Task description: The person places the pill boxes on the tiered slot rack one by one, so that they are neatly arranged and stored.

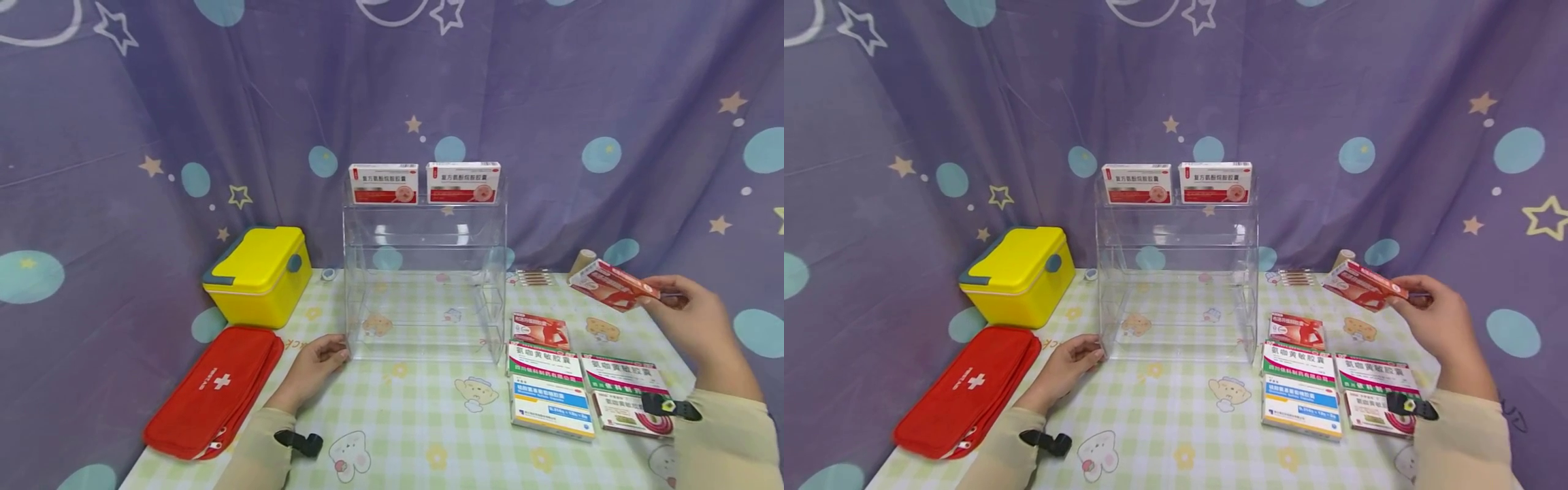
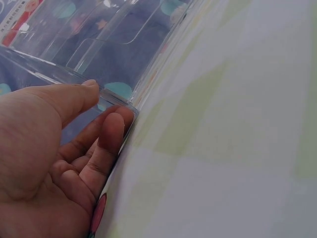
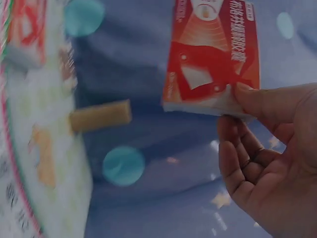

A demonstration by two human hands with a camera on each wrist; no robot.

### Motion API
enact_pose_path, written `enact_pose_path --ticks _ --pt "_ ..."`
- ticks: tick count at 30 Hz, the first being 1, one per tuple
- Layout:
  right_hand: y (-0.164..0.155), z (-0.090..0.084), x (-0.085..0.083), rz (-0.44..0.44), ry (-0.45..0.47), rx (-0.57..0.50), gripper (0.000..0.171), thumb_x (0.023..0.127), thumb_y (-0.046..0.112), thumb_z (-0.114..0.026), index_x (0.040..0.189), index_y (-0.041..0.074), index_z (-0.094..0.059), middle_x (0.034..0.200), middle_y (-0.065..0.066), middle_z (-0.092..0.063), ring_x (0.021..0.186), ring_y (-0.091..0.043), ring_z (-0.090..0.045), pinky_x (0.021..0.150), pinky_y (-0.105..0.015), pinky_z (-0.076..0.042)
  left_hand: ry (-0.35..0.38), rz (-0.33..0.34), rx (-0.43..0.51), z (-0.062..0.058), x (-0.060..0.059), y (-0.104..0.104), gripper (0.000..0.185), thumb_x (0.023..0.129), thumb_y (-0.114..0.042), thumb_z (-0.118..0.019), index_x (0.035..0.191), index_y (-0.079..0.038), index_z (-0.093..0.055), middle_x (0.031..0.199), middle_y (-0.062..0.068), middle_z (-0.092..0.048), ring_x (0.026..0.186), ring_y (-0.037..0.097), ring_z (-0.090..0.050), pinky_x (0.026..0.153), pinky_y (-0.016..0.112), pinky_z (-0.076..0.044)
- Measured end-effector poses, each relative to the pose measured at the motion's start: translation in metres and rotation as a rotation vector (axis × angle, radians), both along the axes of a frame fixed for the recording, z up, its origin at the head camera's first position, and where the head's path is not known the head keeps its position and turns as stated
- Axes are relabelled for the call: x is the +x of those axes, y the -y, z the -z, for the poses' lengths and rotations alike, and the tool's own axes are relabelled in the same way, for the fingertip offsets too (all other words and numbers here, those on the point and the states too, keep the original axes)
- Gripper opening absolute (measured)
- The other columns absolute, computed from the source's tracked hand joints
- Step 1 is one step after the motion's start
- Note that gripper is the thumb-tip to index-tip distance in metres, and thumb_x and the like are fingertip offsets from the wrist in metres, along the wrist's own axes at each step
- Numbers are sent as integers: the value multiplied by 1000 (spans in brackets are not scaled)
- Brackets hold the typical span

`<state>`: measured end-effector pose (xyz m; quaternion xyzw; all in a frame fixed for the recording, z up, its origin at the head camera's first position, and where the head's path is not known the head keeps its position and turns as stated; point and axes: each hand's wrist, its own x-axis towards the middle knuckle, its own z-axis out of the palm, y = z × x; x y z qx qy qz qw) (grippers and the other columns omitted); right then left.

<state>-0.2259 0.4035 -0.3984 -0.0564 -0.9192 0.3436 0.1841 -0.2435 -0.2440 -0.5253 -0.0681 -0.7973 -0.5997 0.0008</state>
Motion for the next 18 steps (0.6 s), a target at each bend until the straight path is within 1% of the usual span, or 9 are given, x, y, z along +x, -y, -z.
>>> enact_pose_path --ticks 1,2,5,7,10,15,18 --pt "6 -5 2 4 -30 -9 48 103 36 -68 138 5 -61 119 -14 -66 83 7 -51 60 -18 -46 0 -1 2 0 1 0 40 100 -8 -72 137 4 -62 111 17 -70 98 30 -70 79 28 -60" --pt "13 -10 4 1 -62 -29 47 102 36 -69 137 6 -62 115 -8 -67 81 8 -52 59 -17 -46 -1 0 2 0 1 1 40 100 -8 -72 137 5 -63 111 17 -70 98 30 -70 79 28 -60" --pt "33 -27 7 -41 -146 -91 43 101 31 -72 135 5 -64 102 11 -67 79 3 -57 60 -15 -47 -4 2 -5 1 1 1 39 100 -7 -72 136 5 -63 110 18 -70 97 31 -70 79 29 -60" --pt "46 -37 8 -83 -187 -121 41 101 28 -73 133 5 -66 95 20 -65 79 1 -60 62 -13 -48 -2 -1 -9 1 1 0 37 100 -7 -72 135 5 -64 109 18 -70 95 29 -70 78 28 -60" --pt "68 -52 5 -132 -232 -123 37 100 26 -74 131 7 -69 95 20 -66 81 1 -61 65 -10 -48 -2 -7 -8 1 1 0 36 100 -8 -72 133 4 -65 108 17 -70 94 27 -70 78 27 -60" --pt "111 -77 -4 -184 -322 -57 33 99 26 -76 129 12 -72 105 6 -67 86 0 -59 72 -9 -44 -8 -7 -1 1 0 0 35 100 -8 -73 132 4 -66 106 16 -71 91 24 -70 77 27 -60" --pt "137 -91 -11 -232 -369 -31 31 99 24 -76 128 14 -73 110 1 -64 87 -2 -60 72 -11 -44 -8 -6 -3 2 0 0 35 100 -8 -73 132 3 -66 106 14 -71 91 23 -70 77 27 -60"
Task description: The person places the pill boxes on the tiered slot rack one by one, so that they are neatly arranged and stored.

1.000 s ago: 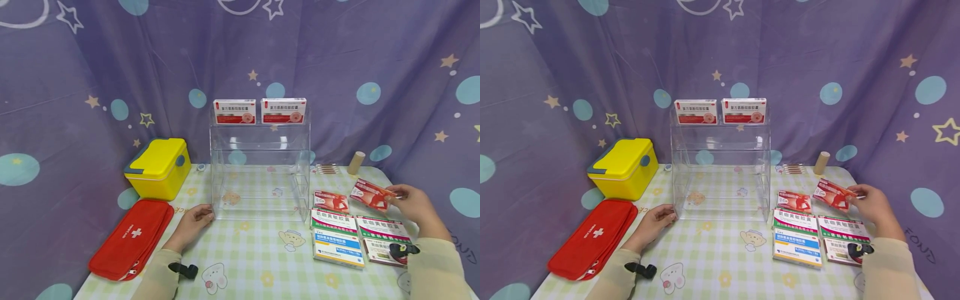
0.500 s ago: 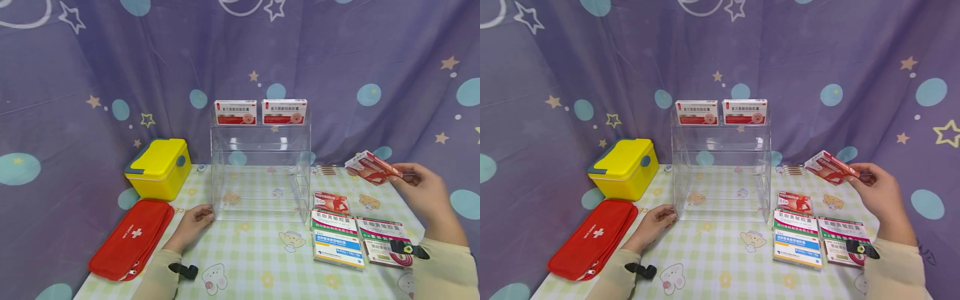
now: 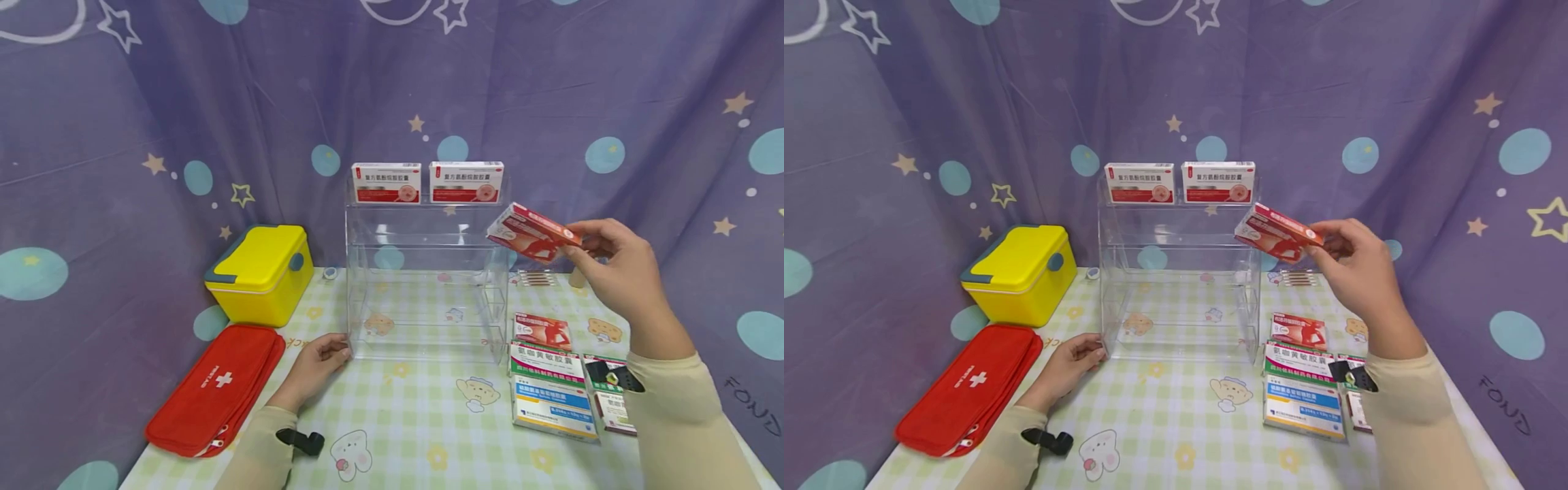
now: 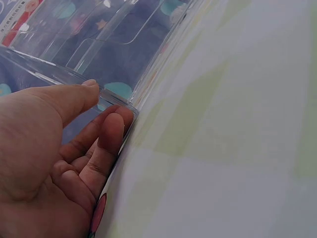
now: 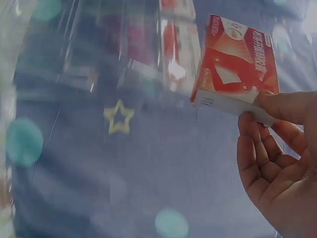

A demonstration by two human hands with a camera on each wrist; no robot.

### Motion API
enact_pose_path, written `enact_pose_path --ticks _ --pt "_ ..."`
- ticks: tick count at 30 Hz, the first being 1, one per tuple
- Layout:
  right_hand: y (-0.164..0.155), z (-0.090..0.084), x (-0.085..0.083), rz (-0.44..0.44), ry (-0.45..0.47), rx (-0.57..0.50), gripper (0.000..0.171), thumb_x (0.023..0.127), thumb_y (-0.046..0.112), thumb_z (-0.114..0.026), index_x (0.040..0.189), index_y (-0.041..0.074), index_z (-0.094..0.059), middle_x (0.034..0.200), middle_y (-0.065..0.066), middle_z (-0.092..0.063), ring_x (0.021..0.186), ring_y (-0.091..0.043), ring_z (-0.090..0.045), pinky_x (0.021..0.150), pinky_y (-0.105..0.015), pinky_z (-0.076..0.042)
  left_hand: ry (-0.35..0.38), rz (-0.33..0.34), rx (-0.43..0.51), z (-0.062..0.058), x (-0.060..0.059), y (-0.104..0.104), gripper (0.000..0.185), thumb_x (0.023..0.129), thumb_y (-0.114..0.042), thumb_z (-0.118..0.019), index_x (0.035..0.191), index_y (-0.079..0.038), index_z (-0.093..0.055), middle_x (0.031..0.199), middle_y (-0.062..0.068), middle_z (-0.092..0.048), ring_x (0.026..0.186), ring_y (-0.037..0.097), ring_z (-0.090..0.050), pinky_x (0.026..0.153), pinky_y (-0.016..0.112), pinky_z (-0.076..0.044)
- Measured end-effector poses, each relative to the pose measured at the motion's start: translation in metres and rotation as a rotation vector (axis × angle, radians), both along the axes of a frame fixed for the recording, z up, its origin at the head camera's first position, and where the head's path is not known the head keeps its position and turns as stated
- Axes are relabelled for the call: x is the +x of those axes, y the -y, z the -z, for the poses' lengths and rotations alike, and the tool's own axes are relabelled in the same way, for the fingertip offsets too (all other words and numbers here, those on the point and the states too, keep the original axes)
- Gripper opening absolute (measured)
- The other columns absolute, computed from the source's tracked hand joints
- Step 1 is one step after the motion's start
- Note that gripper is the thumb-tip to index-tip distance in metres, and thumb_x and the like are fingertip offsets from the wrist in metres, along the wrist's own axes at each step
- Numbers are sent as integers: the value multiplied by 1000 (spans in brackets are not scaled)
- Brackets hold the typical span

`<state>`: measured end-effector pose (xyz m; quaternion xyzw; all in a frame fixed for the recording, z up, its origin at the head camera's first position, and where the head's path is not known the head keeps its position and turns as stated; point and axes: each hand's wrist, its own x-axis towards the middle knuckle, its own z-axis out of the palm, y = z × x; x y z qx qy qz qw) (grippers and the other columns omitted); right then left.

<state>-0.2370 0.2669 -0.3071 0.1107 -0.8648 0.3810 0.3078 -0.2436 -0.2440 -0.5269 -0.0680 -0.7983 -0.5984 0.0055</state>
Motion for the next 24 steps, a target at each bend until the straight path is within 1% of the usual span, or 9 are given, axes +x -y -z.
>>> enact_pose_path --ticks 4,6,9,11,15,18,22,24 --pt "32 -14 -15 -72 -39 6 28 98 21 -76 125 14 -74 111 1 -64 86 -4 -63 69 -14 -46 14 0 -3 1 -1 1 35 99 -8 -73 133 1 -66 106 13 -71 92 24 -69 77 27 -60" --pt "48 -19 -23 -101 -40 -6 27 99 20 -76 125 14 -74 112 0 -64 86 -8 -64 69 -14 -47 18 -1 -1 1 -2 1 35 99 -9 -73 133 1 -67 106 13 -71 92 24 -69 77 27 -60" --pt "71 -23 -38 -118 -26 -37 27 98 19 -77 124 12 -74 114 -2 -67 86 -13 -66 68 -15 -50 18 0 1 1 -1 1 35 99 -8 -73 133 1 -67 106 13 -71 92 25 -69 77 28 -60" --pt "86 -25 -48 -121 -5 -55 28 98 19 -77 124 12 -72 116 -2 -68 87 -16 -67 67 -18 -52 16 2 0 1 -1 2 35 99 -8 -73 133 1 -67 105 13 -71 92 24 -69 77 28 -60" --pt "112 -29 -68 -150 14 -75 28 96 15 -79 122 11 -71 114 -3 -72 88 -19 -71 71 -30 -58 8 11 0 1 -3 2 35 100 -9 -73 133 0 -67 106 13 -71 92 24 -70 78 28 -60" --pt "131 -30 -85 -182 7 -66 27 94 11 -81 119 8 -71 111 -6 -73 88 -21 -72 75 -36 -60 4 11 2 2 -4 2 35 99 -9 -73 133 0 -67 106 13 -71 92 24 -70 78 28 -60" --pt "153 -25 -106 -207 10 -47 26 92 8 -81 116 7 -71 112 -8 -74 89 -23 -73 77 -38 -61 11 5 1 2 -3 3 35 99 -9 -74 132 -1 -68 106 12 -71 92 25 -69 77 28 -60" --pt "162 -22 -113 -209 28 -39 26 93 8 -80 117 7 -71 114 -8 -74 91 -23 -74 77 -39 -60 13 5 -2 3 -3 3 35 99 -10 -74 132 -1 -68 106 12 -71 92 25 -69 77 28 -60"
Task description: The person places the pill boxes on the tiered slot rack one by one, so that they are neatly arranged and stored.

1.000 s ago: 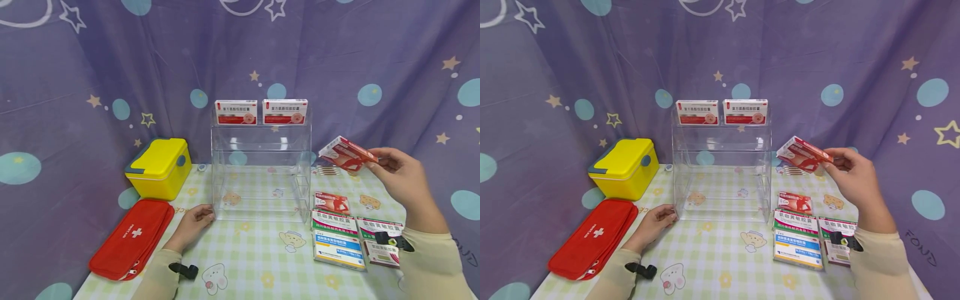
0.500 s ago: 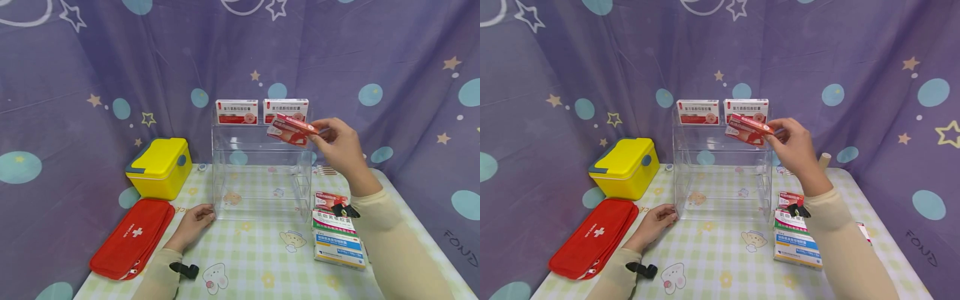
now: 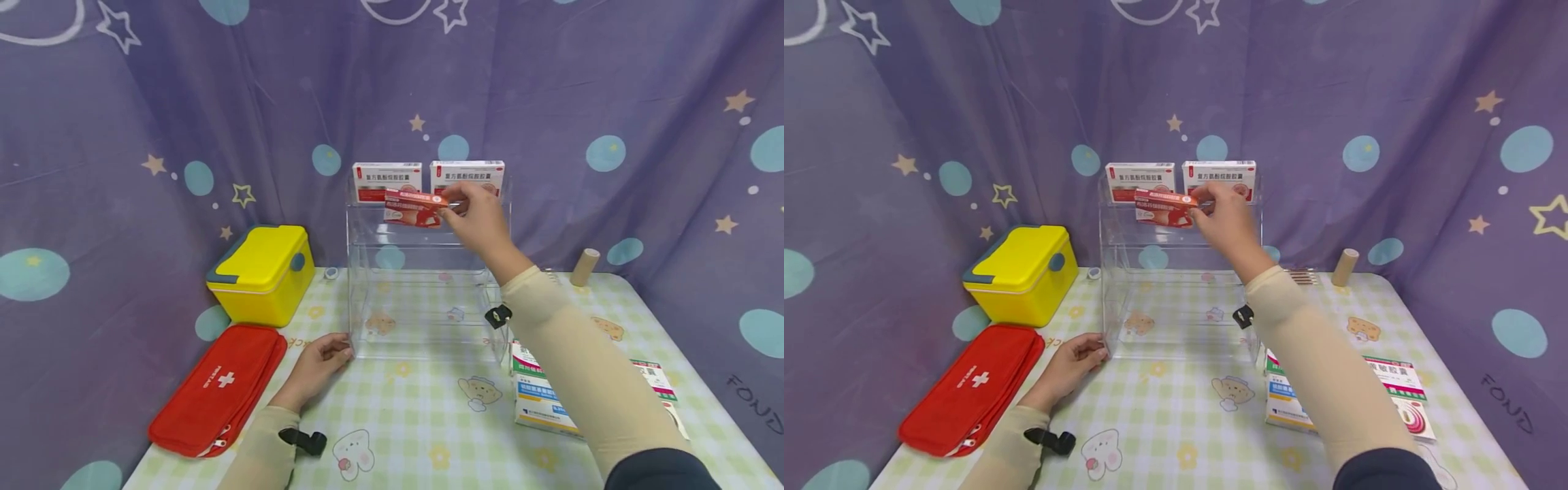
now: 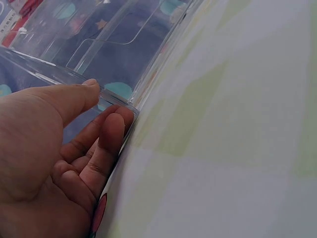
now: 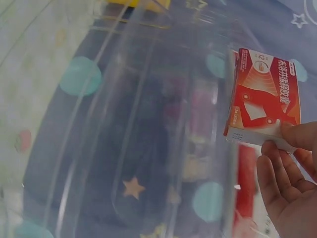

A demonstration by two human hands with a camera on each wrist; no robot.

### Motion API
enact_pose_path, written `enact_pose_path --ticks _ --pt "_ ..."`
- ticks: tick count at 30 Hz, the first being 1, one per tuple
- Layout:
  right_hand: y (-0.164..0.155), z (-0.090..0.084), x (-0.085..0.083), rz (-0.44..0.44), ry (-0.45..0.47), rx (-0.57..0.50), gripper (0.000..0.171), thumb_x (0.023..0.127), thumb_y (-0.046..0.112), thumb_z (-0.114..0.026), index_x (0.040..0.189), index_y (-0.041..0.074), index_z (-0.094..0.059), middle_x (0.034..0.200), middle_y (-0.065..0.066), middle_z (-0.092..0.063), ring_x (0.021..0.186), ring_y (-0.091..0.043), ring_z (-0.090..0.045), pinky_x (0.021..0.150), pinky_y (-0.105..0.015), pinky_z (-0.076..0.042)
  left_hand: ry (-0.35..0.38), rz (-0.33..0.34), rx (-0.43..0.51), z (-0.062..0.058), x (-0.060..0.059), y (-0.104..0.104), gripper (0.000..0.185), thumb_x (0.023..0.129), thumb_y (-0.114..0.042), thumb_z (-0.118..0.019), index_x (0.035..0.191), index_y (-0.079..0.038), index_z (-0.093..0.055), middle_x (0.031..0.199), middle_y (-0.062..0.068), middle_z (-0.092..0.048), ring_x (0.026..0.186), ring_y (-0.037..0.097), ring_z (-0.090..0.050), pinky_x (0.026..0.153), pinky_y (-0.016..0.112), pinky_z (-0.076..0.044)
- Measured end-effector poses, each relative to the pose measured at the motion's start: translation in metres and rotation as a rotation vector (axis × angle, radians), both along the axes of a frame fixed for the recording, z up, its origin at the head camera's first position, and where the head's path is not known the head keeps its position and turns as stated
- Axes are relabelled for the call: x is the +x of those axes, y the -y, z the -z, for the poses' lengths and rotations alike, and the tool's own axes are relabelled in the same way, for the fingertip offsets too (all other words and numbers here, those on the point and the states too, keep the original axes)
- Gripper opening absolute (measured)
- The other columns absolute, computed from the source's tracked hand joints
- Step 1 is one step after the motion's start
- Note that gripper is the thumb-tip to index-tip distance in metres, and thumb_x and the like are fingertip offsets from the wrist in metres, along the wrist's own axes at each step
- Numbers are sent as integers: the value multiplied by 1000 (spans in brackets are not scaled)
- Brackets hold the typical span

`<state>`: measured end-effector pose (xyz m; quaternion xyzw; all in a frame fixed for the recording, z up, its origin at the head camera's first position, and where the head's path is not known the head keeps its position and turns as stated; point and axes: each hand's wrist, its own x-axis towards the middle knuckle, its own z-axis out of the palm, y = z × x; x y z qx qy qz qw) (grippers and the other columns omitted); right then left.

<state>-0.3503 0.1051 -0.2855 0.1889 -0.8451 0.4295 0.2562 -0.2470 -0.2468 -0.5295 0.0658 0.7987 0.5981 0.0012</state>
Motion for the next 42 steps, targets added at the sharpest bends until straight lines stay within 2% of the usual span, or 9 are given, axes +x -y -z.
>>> enact_pose_path --ticks 3,8,14,27,35,42 --pt "12 5 -9 0 50 11 26 94 11 -79 118 9 -71 115 -6 -74 94 -22 -74 74 -39 -60 0 3 6 0 0 0 35 99 -10 -75 132 -1 -68 106 12 -71 93 25 -69 77 28 -60" --pt "28 14 -20 -18 122 -5 23 95 13 -78 117 13 -72 107 -3 -72 93 -19 -71 70 -38 -59 -8 5 12 0 -1 0 34 99 -10 -75 132 -2 -68 106 13 -72 93 26 -70 78 28 -60" --pt "40 22 -27 -27 159 -18 20 96 19 -79 115 16 -73 101 0 -70 89 -18 -68 68 -37 -57 1 0 9 0 0 0 34 99 -10 -75 131 -2 -68 106 12 -71 93 25 -69 78 27 -60" --pt "50 28 -27 -82 159 -72 23 96 17 -79 119 17 -73 102 1 -69 88 -17 -66 70 -36 -57 -12 -5 -2 -1 1 -2 33 99 -8 -73 131 1 -68 105 11 -72 91 22 -69 77 27 -60" --pt "50 28 -26 -72 175 -65 25 96 16 -79 120 18 -72 102 1 -69 89 -18 -65 70 -37 -56 8 -3 0 -2 1 -2 33 100 -9 -73 132 -1 -68 106 11 -71 93 25 -69 78 27 -60" --pt "46 29 -24 -90 179 -78 28 97 16 -78 124 18 -71 110 -1 -69 95 -19 -67 75 -38 -58 9 -7 -9 -1 1 -1 34 100 -10 -73 132 -2 -68 106 12 -71 93 26 -69 77 27 -60"
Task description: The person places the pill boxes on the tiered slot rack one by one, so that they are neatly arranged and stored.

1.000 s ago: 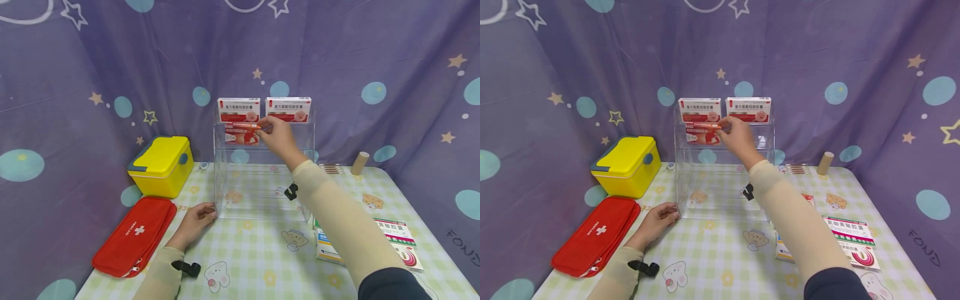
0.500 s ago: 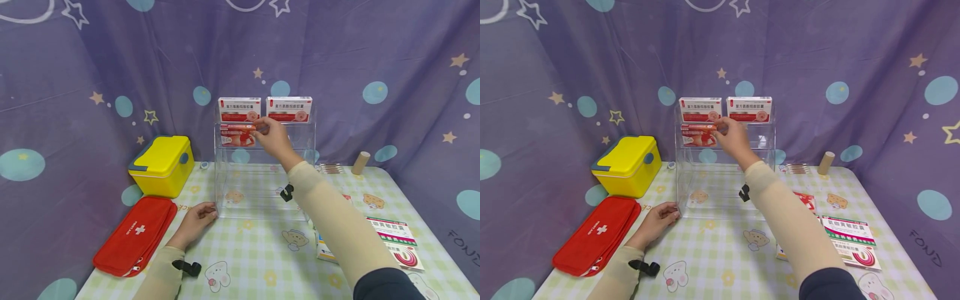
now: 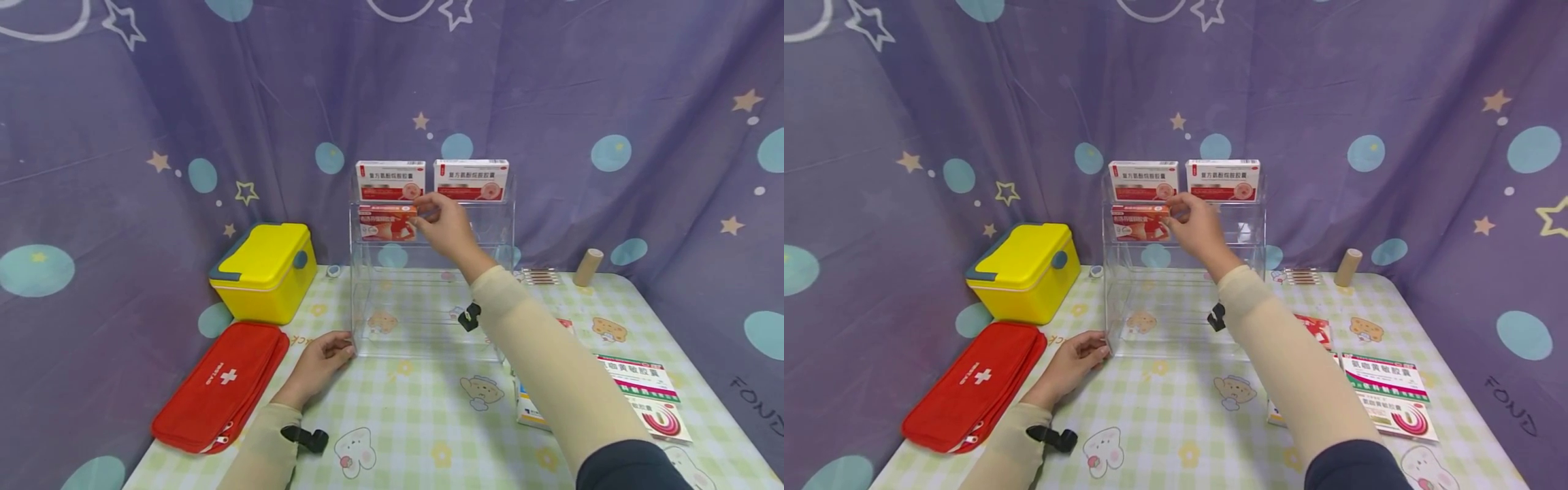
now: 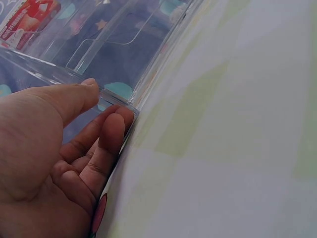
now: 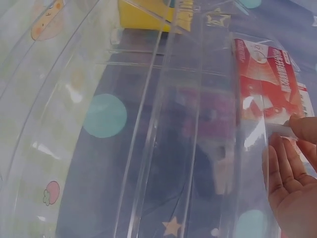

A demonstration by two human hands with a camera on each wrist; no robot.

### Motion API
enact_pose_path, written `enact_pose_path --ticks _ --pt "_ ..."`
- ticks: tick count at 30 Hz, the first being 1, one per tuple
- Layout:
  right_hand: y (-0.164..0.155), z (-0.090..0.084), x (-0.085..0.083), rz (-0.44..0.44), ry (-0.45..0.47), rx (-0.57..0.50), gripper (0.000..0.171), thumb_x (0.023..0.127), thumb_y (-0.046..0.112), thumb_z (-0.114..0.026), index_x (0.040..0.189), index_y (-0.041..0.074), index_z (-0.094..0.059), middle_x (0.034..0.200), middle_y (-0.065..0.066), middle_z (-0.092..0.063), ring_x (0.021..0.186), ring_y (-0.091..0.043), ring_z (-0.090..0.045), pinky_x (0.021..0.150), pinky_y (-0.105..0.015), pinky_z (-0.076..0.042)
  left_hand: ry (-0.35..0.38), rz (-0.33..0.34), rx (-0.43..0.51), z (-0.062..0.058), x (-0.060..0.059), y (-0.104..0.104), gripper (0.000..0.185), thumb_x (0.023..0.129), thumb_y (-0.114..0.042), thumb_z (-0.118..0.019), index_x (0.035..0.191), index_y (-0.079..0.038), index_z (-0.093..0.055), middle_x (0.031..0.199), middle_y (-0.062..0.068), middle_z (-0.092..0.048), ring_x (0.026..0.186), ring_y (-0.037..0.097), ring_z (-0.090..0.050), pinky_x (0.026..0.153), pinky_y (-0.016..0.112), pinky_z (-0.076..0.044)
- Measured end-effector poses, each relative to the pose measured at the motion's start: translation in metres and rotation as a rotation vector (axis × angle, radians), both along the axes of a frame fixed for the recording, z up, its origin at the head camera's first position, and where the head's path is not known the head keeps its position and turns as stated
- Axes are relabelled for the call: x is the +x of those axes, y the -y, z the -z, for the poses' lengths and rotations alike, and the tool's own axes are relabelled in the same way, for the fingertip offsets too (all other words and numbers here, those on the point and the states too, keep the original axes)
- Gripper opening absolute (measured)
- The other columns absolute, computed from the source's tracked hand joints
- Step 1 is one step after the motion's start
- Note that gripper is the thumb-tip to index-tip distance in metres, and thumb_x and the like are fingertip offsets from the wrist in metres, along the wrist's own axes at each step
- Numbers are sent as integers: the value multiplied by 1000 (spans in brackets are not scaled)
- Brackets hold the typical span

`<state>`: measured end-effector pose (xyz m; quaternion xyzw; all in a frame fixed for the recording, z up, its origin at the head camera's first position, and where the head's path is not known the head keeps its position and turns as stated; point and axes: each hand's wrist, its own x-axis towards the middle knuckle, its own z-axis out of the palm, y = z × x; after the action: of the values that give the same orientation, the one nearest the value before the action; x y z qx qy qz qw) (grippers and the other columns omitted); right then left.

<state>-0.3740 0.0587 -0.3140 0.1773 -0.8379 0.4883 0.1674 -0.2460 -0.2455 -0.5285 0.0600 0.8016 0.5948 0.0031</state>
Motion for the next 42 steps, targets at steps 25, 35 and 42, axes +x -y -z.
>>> enact_pose_path --ticks 25,35,42 --pt "-176 36 112 197 -195 -34 23 98 16 -76 119 7 -74 112 -8 -72 95 -4 -63 85 -17 -49 0 -13 -34 -5 1 -4 34 101 -10 -72 133 -2 -68 106 12 -72 92 25 -70 77 26 -59" --pt "-239 80 121 289 -8 79 38 101 34 -72 130 9 -70 119 -11 -68 95 1 -58 81 -12 -45 -9 -14 -40 -4 2 -2 34 100 -10 -73 133 -1 -68 106 12 -72 93 26 -70 78 26 -59" --pt "-263 100 114 248 98 172 45 102 36 -71 135 6 -65 128 -18 -65 105 -24 -65 72 -17 -51 -13 -7 -24 -1 2 -1 34 100 -10 -73 132 0 -67 105 12 -72 92 25 -70 77 27 -59"
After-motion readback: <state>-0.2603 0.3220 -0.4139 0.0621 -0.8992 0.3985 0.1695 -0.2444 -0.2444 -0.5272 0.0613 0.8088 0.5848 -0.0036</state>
